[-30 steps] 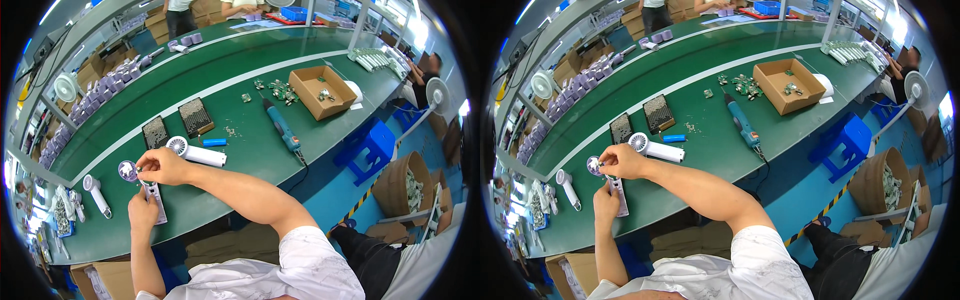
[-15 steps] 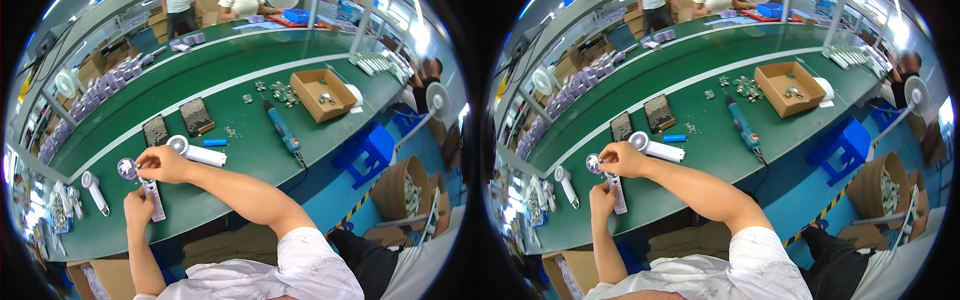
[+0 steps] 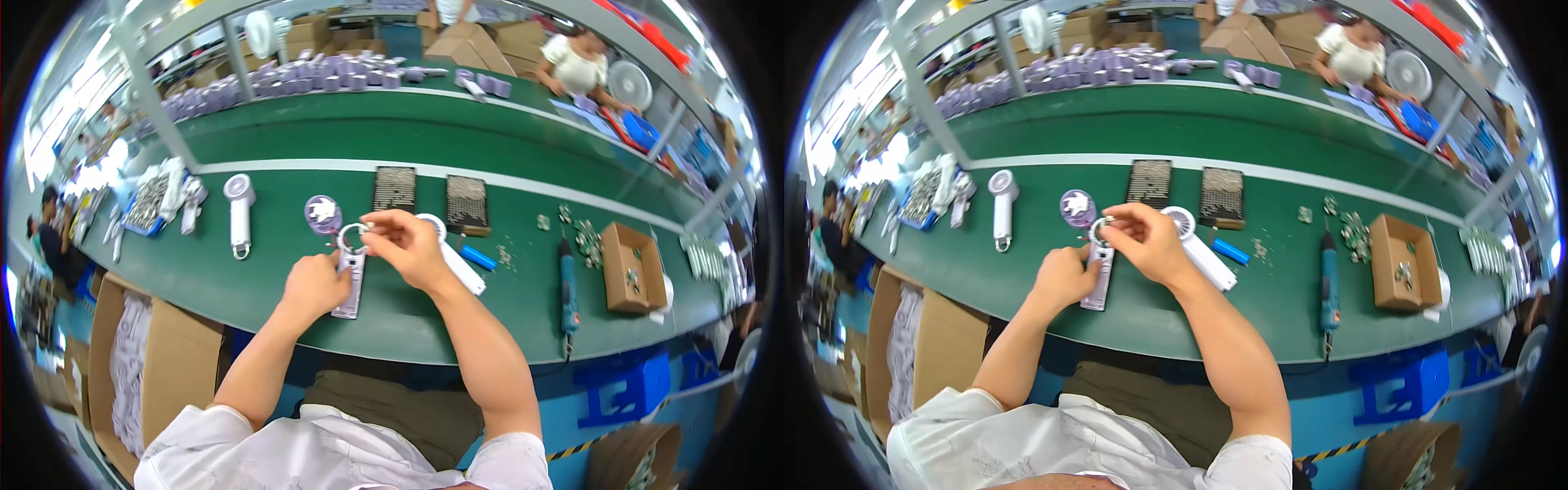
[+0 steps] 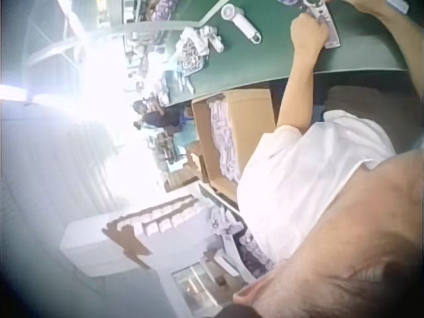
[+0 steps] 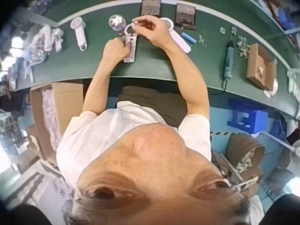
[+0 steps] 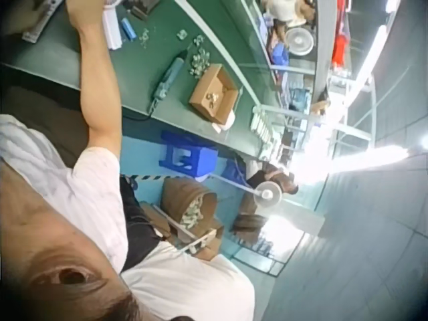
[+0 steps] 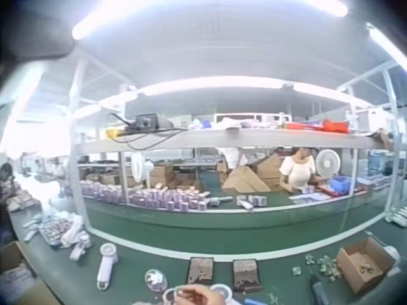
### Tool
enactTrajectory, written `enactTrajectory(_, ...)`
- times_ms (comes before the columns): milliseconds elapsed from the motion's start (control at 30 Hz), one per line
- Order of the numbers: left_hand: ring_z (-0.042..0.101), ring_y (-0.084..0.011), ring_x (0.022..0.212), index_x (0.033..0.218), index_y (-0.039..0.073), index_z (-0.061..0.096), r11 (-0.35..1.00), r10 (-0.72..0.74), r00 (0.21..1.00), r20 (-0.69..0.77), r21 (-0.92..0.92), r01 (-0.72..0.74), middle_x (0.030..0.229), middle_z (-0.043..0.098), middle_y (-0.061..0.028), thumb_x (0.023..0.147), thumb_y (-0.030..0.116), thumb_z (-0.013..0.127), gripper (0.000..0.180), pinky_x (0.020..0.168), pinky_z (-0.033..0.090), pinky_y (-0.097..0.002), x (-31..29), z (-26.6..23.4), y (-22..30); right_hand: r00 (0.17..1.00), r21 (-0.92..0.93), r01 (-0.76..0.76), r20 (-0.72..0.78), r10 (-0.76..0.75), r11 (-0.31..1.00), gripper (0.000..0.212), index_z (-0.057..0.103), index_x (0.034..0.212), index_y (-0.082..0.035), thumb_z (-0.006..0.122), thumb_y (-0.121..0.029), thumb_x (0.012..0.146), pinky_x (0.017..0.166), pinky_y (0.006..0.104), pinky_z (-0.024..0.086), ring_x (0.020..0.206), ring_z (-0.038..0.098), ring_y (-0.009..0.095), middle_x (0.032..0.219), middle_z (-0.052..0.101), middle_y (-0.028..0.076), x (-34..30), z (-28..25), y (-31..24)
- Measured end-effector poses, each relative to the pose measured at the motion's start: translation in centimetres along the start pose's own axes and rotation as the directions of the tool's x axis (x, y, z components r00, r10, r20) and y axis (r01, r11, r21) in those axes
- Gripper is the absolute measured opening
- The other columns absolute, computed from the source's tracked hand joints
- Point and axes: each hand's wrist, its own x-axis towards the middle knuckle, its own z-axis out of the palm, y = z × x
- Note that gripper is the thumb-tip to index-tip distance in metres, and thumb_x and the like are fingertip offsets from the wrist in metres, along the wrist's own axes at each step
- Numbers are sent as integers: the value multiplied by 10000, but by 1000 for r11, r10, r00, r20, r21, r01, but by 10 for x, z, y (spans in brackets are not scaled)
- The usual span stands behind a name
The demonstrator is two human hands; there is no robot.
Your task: Assembling handheld portable fans on an electronics factory production line.
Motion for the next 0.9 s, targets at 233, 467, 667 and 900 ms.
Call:
enactTrajectory(233, 721, -440, 799, 1001, -11, 712, 997, 16, 1000, 10, -72, -16, 796, 717, -253, 917, 319, 638, 348, 787, 583, -536, -2, -1, -1, 999, 13, -31, -8, 31, 999, 311, 667, 1230, 38, 741, 2, 930, 786, 260, 593, 874, 695, 129, 1007, 696, 70, -4, -2, -2)
enactTrajectory(467, 712, -452, 794, 982, -36, 690, 987, -18, 998, 60, -158, 27, 768, 704, -254, 927, 342, 640, 385, 784, 577, -536, -2, -5, -3, 1000, -38, -16, -10, 16, 999, 303, 665, 1246, 41, 698, 39, 944, 801, 290, 601, 906, 692, 138, 1001, 688, 68, -4, -5, -8)
enactTrajectory(667, 722, -369, 696, 1003, -40, 732, 949, 62, 988, -143, -297, -102, 699, 692, -213, 918, 264, 695, 318, 672, 582, -453, -8, -38, -1, 976, -63, 43, -210, -55, 997, 356, 639, 1299, 31, 701, 25, 949, 777, 293, 605, 912, 699, 152, 1061, 708, 95, -4, 1, -13)
enactTrajectory(900, 694, -135, 770, 1201, -41, 672, 316, 292, 954, -69, -934, -165, 912, 692, -66, 1044, 218, 628, 306, 564, 540, -259, 59, -47, -5, 841, -559, 271, -259, -475, 784, 427, 638, 1260, 38, 762, 79, 853, 703, 264, 586, 872, 672, 150, 1086, 633, 103, -12, 3, -10)
